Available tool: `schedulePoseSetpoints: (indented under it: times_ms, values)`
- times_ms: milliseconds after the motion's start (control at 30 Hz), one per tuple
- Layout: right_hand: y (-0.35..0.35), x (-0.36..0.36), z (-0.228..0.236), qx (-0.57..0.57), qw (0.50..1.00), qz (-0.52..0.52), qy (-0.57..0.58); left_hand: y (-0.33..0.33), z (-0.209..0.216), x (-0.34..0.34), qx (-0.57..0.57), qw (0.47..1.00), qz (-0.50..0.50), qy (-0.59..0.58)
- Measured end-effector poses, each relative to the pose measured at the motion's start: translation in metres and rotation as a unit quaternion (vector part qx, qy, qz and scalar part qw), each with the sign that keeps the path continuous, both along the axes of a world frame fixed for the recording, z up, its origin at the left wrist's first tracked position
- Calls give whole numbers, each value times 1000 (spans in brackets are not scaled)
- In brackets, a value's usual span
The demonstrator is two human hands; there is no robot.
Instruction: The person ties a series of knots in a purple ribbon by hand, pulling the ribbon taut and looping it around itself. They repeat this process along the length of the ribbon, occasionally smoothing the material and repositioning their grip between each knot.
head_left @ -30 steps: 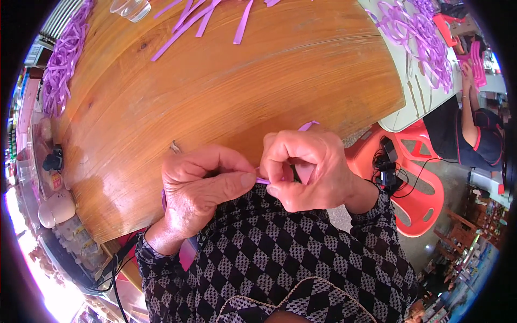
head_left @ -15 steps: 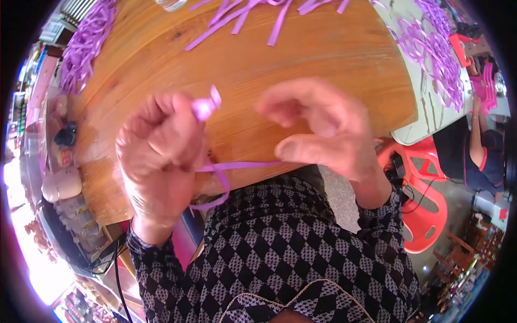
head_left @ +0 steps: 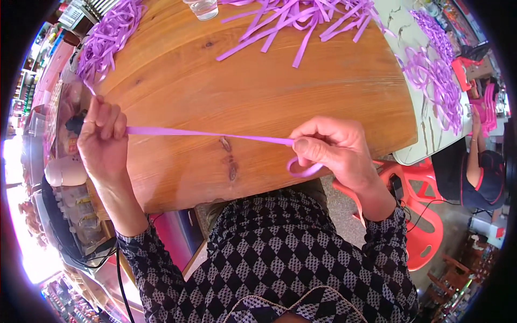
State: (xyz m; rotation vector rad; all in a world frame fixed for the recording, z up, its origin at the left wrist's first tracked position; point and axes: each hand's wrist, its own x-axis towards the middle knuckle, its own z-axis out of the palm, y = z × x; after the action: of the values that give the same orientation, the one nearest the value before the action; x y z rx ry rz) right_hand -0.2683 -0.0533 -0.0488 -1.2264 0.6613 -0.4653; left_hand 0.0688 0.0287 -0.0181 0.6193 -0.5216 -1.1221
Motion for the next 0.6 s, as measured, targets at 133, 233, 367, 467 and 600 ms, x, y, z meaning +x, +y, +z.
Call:
schedulePoseSetpoints:
  times_ms: [133, 233, 367, 467, 600]
  values:
    - [5, 4, -2, -129, 989, -33, 68, 8, -41, 39, 145, 969, 140, -141]
    - [7, 10, -14, -183, 981, -25, 56, 6, -48, 27, 209, 775, 319, -504]
    - [9, 15, -18, -248, 967, -30, 56, -1, -21, -61, 87, 682, 258, -679]
    - [8, 17, -12, -269, 962, -25, 31, 1, -14, -110, 89, 759, -7, -645]
    - [8, 12, -4, -253, 966, -46, 31, 3, -39, -126, 161, 836, -164, -499]
